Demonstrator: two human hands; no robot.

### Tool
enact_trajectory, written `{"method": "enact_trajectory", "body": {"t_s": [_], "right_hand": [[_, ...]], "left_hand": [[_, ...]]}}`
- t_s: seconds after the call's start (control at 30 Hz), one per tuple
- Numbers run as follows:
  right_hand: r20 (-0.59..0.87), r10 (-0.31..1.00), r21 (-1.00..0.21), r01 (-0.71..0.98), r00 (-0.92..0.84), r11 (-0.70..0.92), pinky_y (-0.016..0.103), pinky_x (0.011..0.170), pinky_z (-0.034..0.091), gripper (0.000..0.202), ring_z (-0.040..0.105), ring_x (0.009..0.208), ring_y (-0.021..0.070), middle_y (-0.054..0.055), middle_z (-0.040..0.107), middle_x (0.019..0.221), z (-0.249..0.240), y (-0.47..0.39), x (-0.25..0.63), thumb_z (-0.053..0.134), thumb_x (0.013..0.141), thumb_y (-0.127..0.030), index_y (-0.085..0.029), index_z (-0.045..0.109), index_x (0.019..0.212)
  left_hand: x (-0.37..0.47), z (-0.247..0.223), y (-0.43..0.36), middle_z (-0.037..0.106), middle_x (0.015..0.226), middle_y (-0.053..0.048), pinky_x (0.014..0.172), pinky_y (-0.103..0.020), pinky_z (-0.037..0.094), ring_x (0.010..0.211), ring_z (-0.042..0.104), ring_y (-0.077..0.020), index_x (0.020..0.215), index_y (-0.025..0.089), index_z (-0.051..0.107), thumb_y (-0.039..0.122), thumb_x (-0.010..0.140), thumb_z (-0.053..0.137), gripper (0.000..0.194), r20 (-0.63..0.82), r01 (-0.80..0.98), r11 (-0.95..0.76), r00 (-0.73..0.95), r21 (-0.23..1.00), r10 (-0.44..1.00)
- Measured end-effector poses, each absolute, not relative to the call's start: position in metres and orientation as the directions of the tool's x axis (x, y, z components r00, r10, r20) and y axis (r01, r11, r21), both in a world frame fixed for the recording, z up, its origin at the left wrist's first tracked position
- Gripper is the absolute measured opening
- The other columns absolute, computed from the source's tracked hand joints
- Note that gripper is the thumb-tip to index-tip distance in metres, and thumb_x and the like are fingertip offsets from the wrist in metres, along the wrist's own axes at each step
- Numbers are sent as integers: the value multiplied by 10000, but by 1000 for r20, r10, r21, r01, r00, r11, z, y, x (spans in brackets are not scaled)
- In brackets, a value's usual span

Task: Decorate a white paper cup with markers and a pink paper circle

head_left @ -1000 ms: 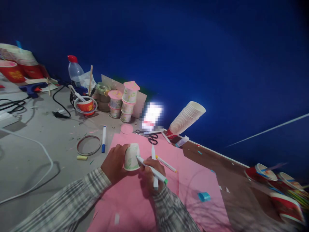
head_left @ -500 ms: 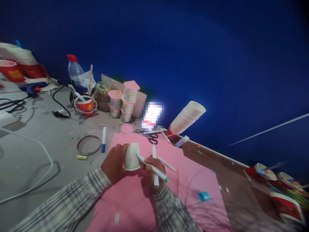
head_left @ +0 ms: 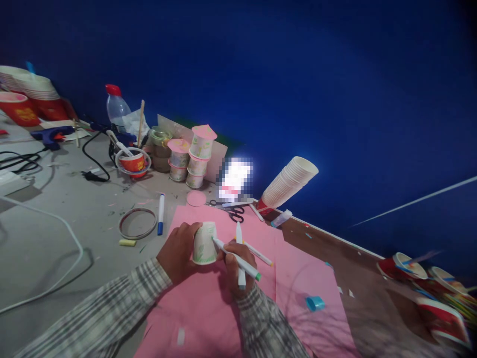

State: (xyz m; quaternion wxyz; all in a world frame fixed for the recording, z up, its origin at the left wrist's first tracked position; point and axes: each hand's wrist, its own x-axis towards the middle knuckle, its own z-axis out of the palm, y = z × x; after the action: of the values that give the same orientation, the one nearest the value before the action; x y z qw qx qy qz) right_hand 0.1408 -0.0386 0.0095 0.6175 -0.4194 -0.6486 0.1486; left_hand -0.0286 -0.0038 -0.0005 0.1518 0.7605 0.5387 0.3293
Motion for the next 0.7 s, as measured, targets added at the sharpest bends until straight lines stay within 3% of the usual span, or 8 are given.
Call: {"method": "enact_trajectory", "body": {"t_s": [0.37, 0.7], "right_hand": [[678, 723, -713, 356, 130, 604, 330, 604, 568, 219, 651, 551, 191, -17, 677, 575, 11, -39, 140, 488, 755, -115, -221, 636, 877], [642, 760, -741, 339, 105, 580, 382, 628, 561, 212, 670, 565, 217, -17, 681, 590, 10, -40, 139, 485, 744, -124, -232, 621, 865]], "left_hand": [[-27, 2, -4, 549, 794, 5, 641, -371, 469, 704, 527, -213, 1080, 250, 455, 603, 378, 748, 838, 324, 723, -369, 209, 584, 923], [-28, 1, -4, 567, 823, 0, 650, -363, 454, 727, 532, -217, 1094, 251, 443, 521, 417, 749, 790, 336, 729, -390, 230, 562, 913]]}}
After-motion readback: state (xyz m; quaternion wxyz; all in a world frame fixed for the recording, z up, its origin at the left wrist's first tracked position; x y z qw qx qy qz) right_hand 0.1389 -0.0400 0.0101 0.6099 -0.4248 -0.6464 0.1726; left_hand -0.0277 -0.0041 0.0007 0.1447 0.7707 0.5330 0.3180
